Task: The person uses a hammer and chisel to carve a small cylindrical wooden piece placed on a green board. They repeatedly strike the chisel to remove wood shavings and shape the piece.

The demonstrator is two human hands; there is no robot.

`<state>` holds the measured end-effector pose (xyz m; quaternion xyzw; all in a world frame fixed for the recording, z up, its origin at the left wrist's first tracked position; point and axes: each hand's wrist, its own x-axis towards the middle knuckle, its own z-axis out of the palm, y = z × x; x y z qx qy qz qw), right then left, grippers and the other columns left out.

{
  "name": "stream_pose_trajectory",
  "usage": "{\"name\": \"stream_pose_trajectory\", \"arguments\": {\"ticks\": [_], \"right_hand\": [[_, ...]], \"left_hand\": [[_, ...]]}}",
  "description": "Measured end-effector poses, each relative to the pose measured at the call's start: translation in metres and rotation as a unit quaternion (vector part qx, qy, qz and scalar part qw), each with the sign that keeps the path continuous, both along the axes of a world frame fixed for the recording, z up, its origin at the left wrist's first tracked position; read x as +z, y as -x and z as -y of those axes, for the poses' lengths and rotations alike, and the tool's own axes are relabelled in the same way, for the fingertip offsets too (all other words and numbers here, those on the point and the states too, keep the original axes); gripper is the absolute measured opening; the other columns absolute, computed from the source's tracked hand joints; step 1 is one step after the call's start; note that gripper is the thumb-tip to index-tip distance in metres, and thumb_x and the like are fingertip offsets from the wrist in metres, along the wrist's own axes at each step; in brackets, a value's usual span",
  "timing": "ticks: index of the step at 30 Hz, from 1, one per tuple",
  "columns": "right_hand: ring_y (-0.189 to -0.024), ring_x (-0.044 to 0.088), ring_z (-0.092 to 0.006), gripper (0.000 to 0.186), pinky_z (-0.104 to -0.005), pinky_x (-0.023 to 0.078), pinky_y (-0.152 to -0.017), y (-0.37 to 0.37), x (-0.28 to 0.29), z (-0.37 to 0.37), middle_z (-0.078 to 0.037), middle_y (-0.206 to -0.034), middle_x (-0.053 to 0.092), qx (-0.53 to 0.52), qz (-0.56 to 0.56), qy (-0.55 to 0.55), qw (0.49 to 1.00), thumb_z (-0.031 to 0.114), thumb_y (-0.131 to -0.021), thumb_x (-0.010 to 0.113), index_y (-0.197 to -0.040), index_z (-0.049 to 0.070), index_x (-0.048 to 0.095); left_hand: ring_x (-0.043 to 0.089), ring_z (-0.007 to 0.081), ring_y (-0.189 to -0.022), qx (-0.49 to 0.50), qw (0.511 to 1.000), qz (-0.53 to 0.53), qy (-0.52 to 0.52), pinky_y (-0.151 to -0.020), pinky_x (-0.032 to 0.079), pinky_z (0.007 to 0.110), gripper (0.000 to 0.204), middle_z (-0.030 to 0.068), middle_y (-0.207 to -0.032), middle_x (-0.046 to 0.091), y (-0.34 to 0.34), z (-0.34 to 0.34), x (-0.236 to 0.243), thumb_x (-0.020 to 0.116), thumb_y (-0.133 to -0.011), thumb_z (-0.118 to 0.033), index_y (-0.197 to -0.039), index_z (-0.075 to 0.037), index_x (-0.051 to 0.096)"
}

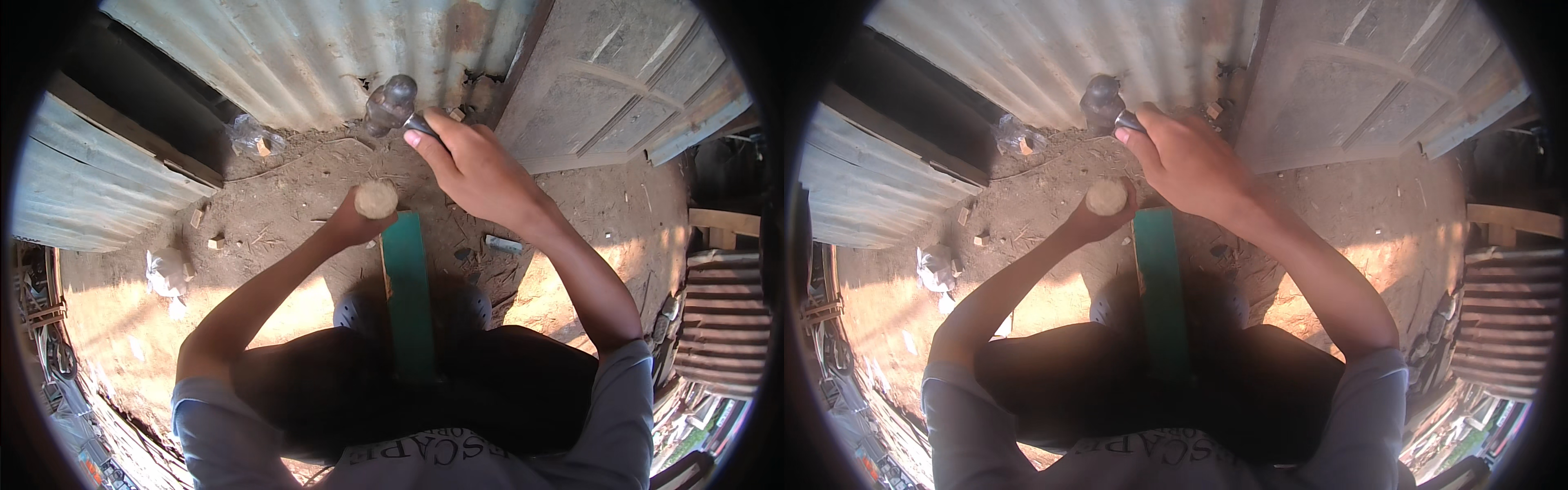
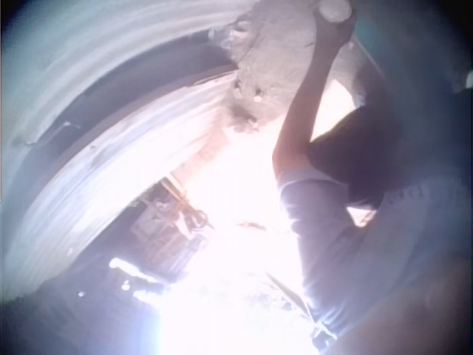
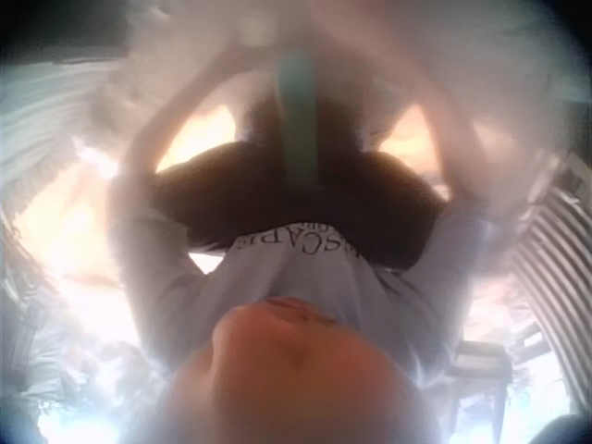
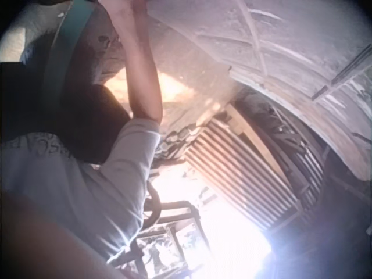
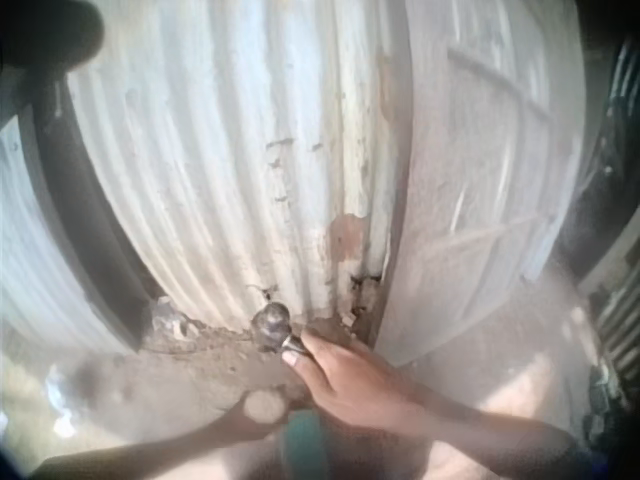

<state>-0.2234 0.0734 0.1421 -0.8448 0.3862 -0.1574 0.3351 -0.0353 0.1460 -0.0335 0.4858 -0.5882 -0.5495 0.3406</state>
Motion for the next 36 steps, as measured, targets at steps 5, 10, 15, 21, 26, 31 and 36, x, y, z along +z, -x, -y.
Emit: {"name": "stream_pose_trajectory", "arguments": {"ticks": [5, 10, 15, 21, 26, 31, 36], "right_hand": [[-0.061, 0.056, -0.0376, 0.038, -0.0473, 0.04, -0.06, 0.005, 0.02, 0.008, -0.021, -0.066, 0.056, -0.025, 0.067, -0.005, 0.997, 0.034, -0.099, 0.047, -0.089, -0.003, 0.049], [-0.056, 0.043, -0.021, 0.035, -0.0384, 0.037, -0.057, 0.006, 0.016, 0.002, -0.013, -0.061, 0.045, -0.012, 0.093, -0.008, 0.996, 0.032, -0.1, 0.047, -0.09, -0.002, 0.049], [-0.056, 0.039, -0.0153, 0.032, -0.0342, 0.036, -0.056, 0.008, 0.019, -0.004, -0.009, -0.061, 0.041, 0.008, 0.072, -0.057, 0.996, 0.031, -0.1, 0.047, -0.092, 0.0, 0.048], [-0.062, 0.06, -0.0382, 0.03, -0.0441, 0.043, -0.055, 0.027, 0.029, -0.041, -0.019, -0.068, 0.058, 0.057, 0.028, -0.078, 0.995, 0.03, -0.096, 0.052, -0.09, 0.0, 0.051], [-0.056, 0.062, -0.0302, 0.029, -0.0405, 0.048, -0.051, 0.061, -0.032, -0.082, -0.01, -0.068, 0.06, 0.208, 0.034, 0.058, 0.976, 0.032, -0.088, 0.065, -0.092, 0.005, 0.056], [-0.054, 0.061, -0.0262, 0.036, -0.0382, 0.045, -0.045, 0.072, -0.058, -0.118, -0.006, -0.061, 0.055, 0.325, -0.149, -0.044, 0.933, 0.04, -0.089, 0.062, -0.076, 0.008, 0.051], [-0.051, 0.059, -0.0202, 0.04, -0.0334, 0.044, -0.042, 0.084, -0.066, -0.142, -0.003, -0.058, 0.052, 0.411, -0.005, 0.017, 0.911, 0.047, -0.089, 0.059, -0.073, 0.011, 0.05]], "left_hand": [[0.049, 0.0296, -0.092, -0.237, 0.916, 0.12, 0.3, -0.083, 0.041, 0.039, 0.018, 0.0111, -0.091, 0.052, 0.039, -0.074, -0.041, 0.066, -0.075, -0.015, -0.09, -0.007, 0.057], [0.048, 0.0288, -0.09, -0.277, 0.882, 0.179, 0.337, -0.08, 0.04, 0.039, 0.015, 0.0097, -0.088, 0.05, 0.044, -0.106, -0.076, 0.06, -0.077, -0.015, -0.089, -0.007, 0.058], [0.05, 0.0272, -0.086, -0.216, 0.923, 0.146, 0.284, -0.076, 0.04, 0.038, 0.015, 0.009, -0.084, 0.049, 0.047, -0.085, -0.057, 0.062, -0.073, -0.011, -0.083, -0.008, 0.052], [0.052, 0.0302, -0.081, -0.065, 0.987, 0.005, 0.146, -0.067, 0.042, 0.04, 0.018, 0.0101, -0.088, 0.053, 0.027, -0.052, 0.011, 0.066, -0.075, -0.004, -0.084, -0.005, 0.05], [0.051, 0.0292, -0.08, -0.028, 0.97, 0.095, 0.222, -0.068, 0.043, 0.039, 0.018, 0.0109, -0.087, 0.051, 0.039, -0.08, -0.015, 0.068, -0.082, -0.009, -0.086, -0.005, 0.051], [0.049, 0.0307, -0.082, -0.106, 0.956, 0.1, 0.254, -0.076, 0.041, 0.04, 0.024, 0.0119, -0.085, 0.048, 0.034, -0.089, -0.023, 0.07, -0.081, -0.015, -0.084, -0.005, 0.049], [0.047, 0.0315, -0.084, -0.096, 0.954, 0.067, 0.276, -0.073, 0.04, 0.039, 0.025, 0.0107, -0.086, 0.049, 0.037, -0.09, -0.022, 0.074, -0.076, -0.009, -0.084, -0.006, 0.05]]}}
